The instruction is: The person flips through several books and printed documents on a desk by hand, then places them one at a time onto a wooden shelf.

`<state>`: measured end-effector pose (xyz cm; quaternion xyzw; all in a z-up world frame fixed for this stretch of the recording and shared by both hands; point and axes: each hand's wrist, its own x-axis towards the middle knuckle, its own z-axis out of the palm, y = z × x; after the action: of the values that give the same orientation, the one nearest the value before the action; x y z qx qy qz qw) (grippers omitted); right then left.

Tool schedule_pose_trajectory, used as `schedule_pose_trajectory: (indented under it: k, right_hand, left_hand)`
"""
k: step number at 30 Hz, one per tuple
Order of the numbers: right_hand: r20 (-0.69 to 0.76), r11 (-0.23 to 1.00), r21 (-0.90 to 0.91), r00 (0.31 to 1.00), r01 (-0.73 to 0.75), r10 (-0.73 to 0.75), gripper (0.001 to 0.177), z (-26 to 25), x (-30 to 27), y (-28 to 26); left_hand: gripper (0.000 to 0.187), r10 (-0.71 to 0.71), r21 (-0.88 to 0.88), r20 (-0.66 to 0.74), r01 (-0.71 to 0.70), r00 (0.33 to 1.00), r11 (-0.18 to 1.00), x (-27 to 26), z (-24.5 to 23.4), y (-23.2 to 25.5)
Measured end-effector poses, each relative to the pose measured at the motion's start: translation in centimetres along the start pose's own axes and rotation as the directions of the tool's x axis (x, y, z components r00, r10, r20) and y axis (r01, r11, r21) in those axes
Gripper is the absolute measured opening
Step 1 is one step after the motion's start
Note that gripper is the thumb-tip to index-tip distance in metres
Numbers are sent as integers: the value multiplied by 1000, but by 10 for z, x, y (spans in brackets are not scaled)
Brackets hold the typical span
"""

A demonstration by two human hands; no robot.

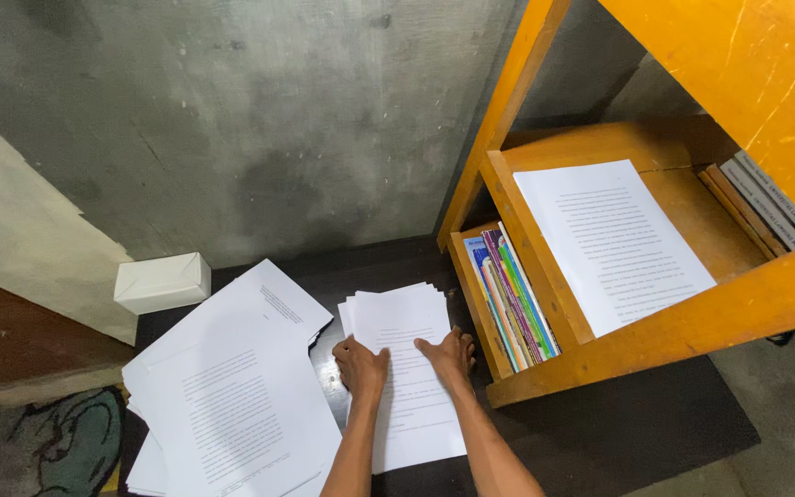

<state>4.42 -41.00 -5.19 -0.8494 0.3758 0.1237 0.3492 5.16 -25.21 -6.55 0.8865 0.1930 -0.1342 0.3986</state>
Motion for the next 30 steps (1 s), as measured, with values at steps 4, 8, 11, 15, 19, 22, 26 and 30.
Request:
schedule_pose_trajectory:
  k: [4, 8, 11, 15, 19, 22, 26, 30]
  right_hand:
    - [15, 997, 73, 1000, -24, 23, 113, 2, 2, 3]
    - [33, 995, 74, 998, -62, 60, 106, -1, 1, 1]
    - [-4, 996, 59, 998, -66, 67, 106, 5, 3, 0]
    - [-21, 998, 34, 998, -55, 55, 100, 9, 4, 2]
    - [-19, 999, -40, 1000, -19, 18, 87, 9, -3, -3]
    - [-10, 996, 86, 999, 32, -31, 89, 5, -8, -7]
    - [136, 951, 310, 989, 15, -60, 81, -17, -15, -14]
    - [184, 832, 534, 938, 154, -292, 85, -48, -35, -23]
  left_hand:
    - [99, -103, -57, 80, 108, 991, 993, 4, -3, 8]
    - [102, -163, -30, 114, 167, 980, 986, 6, -1, 13]
    - [100, -97, -21, 77, 98, 992, 995, 2, 2, 12]
    - [84, -67, 44, 68, 64, 995, 997, 1, -3, 9]
    - [76, -15, 48, 72, 11, 997, 999, 2, -5, 10]
    - [81, 40, 76, 47, -44, 998, 996, -1, 1, 11]
    - [92, 100, 12, 9, -100, 995, 995, -7, -6, 8]
    - [104, 21, -127, 13, -19, 1000, 992, 3, -21, 2]
